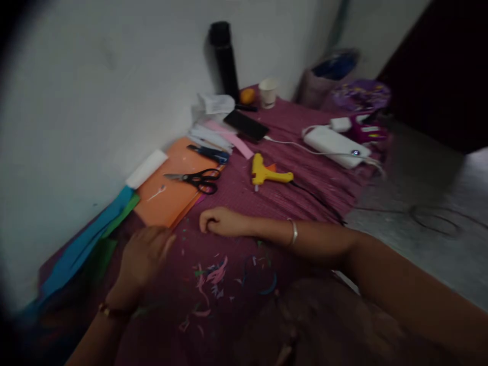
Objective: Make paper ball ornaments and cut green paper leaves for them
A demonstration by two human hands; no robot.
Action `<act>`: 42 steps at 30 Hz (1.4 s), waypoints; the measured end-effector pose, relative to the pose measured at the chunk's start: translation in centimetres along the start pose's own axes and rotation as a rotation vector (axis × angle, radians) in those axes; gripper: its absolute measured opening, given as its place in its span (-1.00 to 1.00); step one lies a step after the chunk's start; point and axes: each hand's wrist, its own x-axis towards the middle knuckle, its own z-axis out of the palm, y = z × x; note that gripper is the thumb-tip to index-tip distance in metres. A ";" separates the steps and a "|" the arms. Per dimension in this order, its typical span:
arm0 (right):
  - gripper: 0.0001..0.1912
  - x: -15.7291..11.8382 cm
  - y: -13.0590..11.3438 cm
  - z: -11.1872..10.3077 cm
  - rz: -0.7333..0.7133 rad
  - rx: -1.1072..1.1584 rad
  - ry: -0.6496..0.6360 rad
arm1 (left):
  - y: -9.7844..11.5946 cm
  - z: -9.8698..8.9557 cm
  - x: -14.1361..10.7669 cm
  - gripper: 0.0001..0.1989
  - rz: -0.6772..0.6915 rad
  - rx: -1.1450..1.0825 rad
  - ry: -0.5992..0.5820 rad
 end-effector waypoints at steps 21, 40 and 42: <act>-0.90 -18.1 -1.5 -4.8 -0.097 -0.253 0.060 | 23.5 -5.4 -12.9 -0.79 -0.655 -0.256 0.071; -0.83 -13.1 -2.4 -3.6 -0.165 -0.868 -0.297 | 21.1 1.2 -1.2 -0.88 -0.700 -0.896 -0.031; -0.84 -11.7 -2.8 -2.8 -0.191 -0.820 -0.291 | 19.4 0.1 -2.9 -0.92 -0.767 -0.927 0.007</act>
